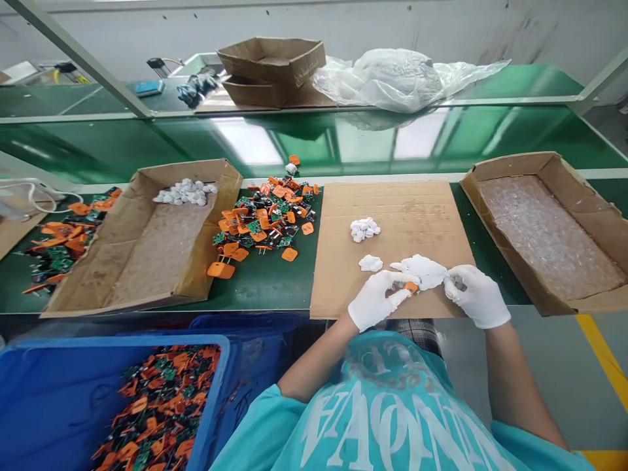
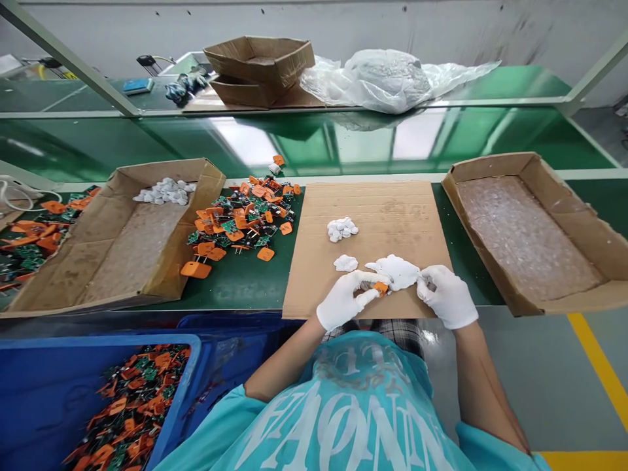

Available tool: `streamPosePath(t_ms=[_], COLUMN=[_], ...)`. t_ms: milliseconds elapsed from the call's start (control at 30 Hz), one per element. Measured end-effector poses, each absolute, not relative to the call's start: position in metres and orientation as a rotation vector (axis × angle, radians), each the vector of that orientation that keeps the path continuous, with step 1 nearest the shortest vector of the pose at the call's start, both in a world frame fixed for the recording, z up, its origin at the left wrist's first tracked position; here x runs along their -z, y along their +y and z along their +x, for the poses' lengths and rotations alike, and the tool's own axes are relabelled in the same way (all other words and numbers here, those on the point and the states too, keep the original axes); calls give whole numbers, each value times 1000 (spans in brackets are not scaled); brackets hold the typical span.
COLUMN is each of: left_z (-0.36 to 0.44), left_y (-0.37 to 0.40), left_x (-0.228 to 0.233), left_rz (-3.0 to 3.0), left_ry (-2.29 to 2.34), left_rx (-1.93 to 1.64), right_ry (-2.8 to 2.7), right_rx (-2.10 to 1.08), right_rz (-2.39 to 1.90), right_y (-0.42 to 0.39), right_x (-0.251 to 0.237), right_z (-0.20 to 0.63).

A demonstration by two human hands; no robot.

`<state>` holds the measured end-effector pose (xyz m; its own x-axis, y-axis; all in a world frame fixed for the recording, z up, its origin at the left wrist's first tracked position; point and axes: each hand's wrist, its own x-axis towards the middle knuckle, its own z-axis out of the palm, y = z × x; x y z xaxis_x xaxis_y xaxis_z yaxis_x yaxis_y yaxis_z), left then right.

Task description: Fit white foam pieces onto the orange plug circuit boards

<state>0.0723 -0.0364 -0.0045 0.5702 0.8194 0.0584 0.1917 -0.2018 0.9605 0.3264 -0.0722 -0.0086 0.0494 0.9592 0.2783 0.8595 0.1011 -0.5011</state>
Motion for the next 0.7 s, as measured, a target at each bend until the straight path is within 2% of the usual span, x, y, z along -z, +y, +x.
streamPosePath(t_ms=[100, 167, 300, 467, 700], left_z=[72, 72, 73, 73, 63], left_y=[-36, -36, -38, -40, -30], left_x=[4, 1, -1, 7, 13], left_rz=[1662, 1650, 1633, 1533, 1032], left_ry=[860, 900, 961, 921, 796], left_rx=[-690, -685, -691, -738, -1043], right_ry=[-1513, -1308, -992, -854, -804], right_rx=[-743, -910, -943, -858, -1015], right_rz=[-1691, -1616, -1458, -1393, -1337], right_y=[-71, -70, -65, -61, -67], right_x=[9, 9, 9, 8, 5], right_z=[336, 341, 344, 348, 341])
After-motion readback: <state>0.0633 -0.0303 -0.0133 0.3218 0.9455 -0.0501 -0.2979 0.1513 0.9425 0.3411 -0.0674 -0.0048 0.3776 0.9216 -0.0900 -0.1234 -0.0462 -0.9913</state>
